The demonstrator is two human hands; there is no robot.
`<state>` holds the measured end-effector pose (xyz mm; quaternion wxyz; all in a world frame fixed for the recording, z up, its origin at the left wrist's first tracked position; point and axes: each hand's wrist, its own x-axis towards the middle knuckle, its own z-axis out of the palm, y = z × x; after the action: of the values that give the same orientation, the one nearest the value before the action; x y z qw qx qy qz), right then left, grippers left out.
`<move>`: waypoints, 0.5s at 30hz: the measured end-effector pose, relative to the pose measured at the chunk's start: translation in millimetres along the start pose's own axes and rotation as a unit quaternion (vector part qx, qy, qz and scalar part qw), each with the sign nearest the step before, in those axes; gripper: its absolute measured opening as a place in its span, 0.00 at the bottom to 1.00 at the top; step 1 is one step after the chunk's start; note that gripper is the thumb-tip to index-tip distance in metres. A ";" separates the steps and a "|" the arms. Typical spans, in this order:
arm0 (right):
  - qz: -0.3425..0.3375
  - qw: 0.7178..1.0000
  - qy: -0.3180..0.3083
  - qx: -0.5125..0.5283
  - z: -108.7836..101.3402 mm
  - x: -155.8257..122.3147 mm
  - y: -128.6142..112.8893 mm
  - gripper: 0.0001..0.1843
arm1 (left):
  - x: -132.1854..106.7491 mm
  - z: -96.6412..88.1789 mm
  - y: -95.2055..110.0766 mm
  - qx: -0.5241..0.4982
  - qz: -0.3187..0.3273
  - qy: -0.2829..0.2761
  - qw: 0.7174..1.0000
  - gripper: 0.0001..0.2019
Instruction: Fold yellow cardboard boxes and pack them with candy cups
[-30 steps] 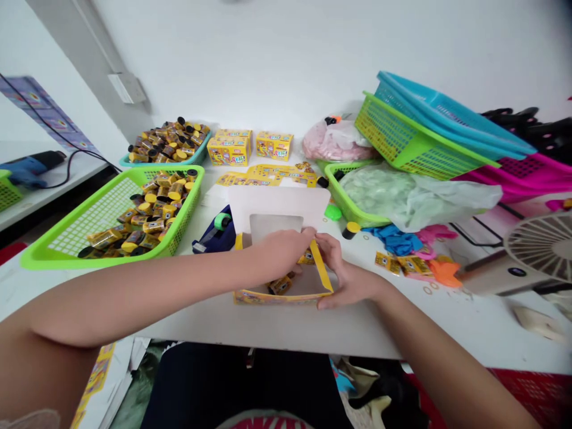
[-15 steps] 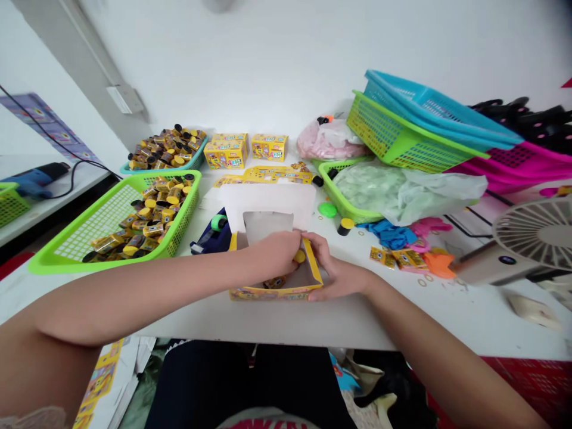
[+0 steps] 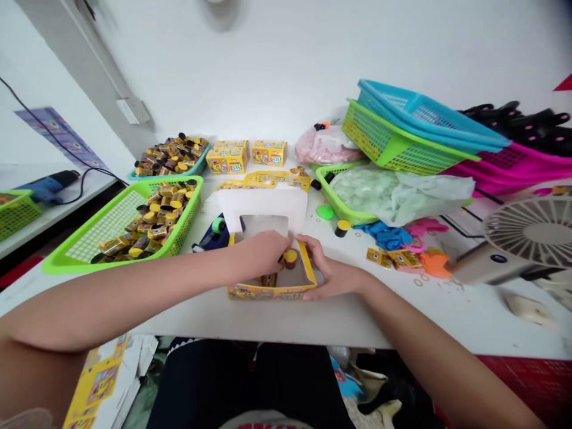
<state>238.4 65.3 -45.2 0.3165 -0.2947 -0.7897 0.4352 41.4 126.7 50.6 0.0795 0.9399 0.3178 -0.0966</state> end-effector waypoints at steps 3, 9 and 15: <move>0.020 1.000 0.003 -0.012 -0.5 -0.3 -2.7 0.58 | -15.5 -17.8 -11.6 -0.015 0.015 -0.005 1.000 0.19; 0.033 0.999 0.001 -0.001 0.2 -0.6 -2.8 0.59 | -34.3 -35.5 -24.7 -0.162 -0.019 -0.022 0.986 0.22; 0.036 0.999 -0.006 0.011 -0.2 -0.6 -3.8 0.57 | -13.1 -12.1 -14.5 -0.109 -0.015 0.018 0.994 0.18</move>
<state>238.2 63.2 -41.9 0.2995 -0.3164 -0.7756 0.4568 23.8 133.0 64.2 0.1747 0.9221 0.3422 -0.0458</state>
